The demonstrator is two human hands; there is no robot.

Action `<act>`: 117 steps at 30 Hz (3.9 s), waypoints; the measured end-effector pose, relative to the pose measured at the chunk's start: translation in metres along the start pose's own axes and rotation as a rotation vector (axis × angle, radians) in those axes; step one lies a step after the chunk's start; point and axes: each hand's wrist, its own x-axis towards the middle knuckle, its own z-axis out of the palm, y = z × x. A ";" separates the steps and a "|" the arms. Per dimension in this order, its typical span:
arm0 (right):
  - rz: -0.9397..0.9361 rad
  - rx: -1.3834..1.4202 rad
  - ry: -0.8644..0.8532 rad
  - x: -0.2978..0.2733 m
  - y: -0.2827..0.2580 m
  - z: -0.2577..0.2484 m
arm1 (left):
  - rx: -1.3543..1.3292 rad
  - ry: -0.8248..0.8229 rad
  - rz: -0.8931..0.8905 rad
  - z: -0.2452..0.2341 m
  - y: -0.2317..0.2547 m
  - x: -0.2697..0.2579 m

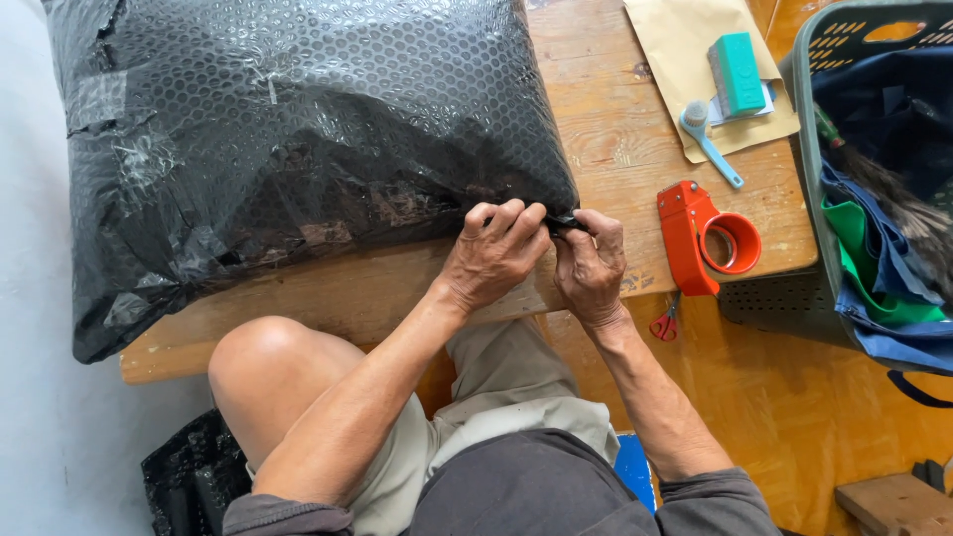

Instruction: A person wraps a pillow in black bubble wrap and secures the edges with tape using a dispenser.

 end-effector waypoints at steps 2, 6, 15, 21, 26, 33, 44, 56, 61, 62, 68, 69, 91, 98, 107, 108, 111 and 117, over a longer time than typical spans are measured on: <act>0.000 -0.001 -0.002 0.003 -0.001 -0.001 | -0.011 -0.001 0.010 0.000 0.000 0.002; 0.004 -0.027 -0.018 0.001 -0.003 -0.002 | -0.040 0.019 0.038 0.006 -0.003 -0.002; 0.173 -0.240 -0.060 0.022 0.004 -0.082 | -0.050 0.071 0.020 0.011 -0.003 0.000; 0.316 -0.694 -0.378 -0.027 0.077 -0.120 | -0.055 0.014 -0.003 0.008 -0.003 -0.001; 0.345 -0.745 -0.459 -0.034 0.082 -0.119 | -0.066 -0.015 -0.049 0.007 0.002 -0.001; 0.879 -0.066 -0.421 -0.005 -0.017 -0.156 | -0.432 -0.209 -0.468 -0.029 0.028 -0.005; 1.120 0.769 -0.426 -0.087 -0.092 -0.140 | -1.444 -0.501 -1.947 -0.111 0.063 0.005; 1.083 0.744 -0.650 -0.082 -0.103 -0.119 | -1.563 -0.118 -2.083 -0.100 0.066 -0.037; 1.181 0.673 -0.734 -0.079 -0.118 -0.112 | -1.379 -0.028 -2.055 -0.088 0.071 -0.054; 1.177 0.664 -0.771 -0.079 -0.119 -0.111 | -1.338 0.013 -2.079 -0.087 0.072 -0.055; 1.193 0.507 -0.865 -0.069 -0.127 -0.111 | -1.267 0.141 -2.089 -0.079 0.084 -0.075; 1.218 0.475 -0.868 -0.067 -0.127 -0.111 | -1.268 0.173 -2.068 -0.076 0.087 -0.082; 1.185 0.302 -1.074 -0.064 -0.134 -0.119 | -1.019 0.140 -1.960 -0.092 0.074 -0.059; 1.208 0.288 -1.112 -0.070 -0.132 -0.120 | -1.076 0.267 -2.012 -0.089 0.070 -0.061; 1.265 0.428 -0.924 -0.063 -0.126 -0.114 | -0.883 -0.055 -0.797 -0.099 0.098 -0.064; 1.243 0.550 -0.814 -0.061 -0.125 -0.115 | -0.819 -0.050 -0.508 -0.096 0.099 -0.068; 1.189 0.688 -0.664 -0.061 -0.129 -0.123 | -0.824 -0.035 -0.312 -0.102 0.093 -0.046; 1.393 0.584 -0.232 -0.059 -0.102 -0.125 | -1.216 0.037 0.026 -0.137 0.141 0.011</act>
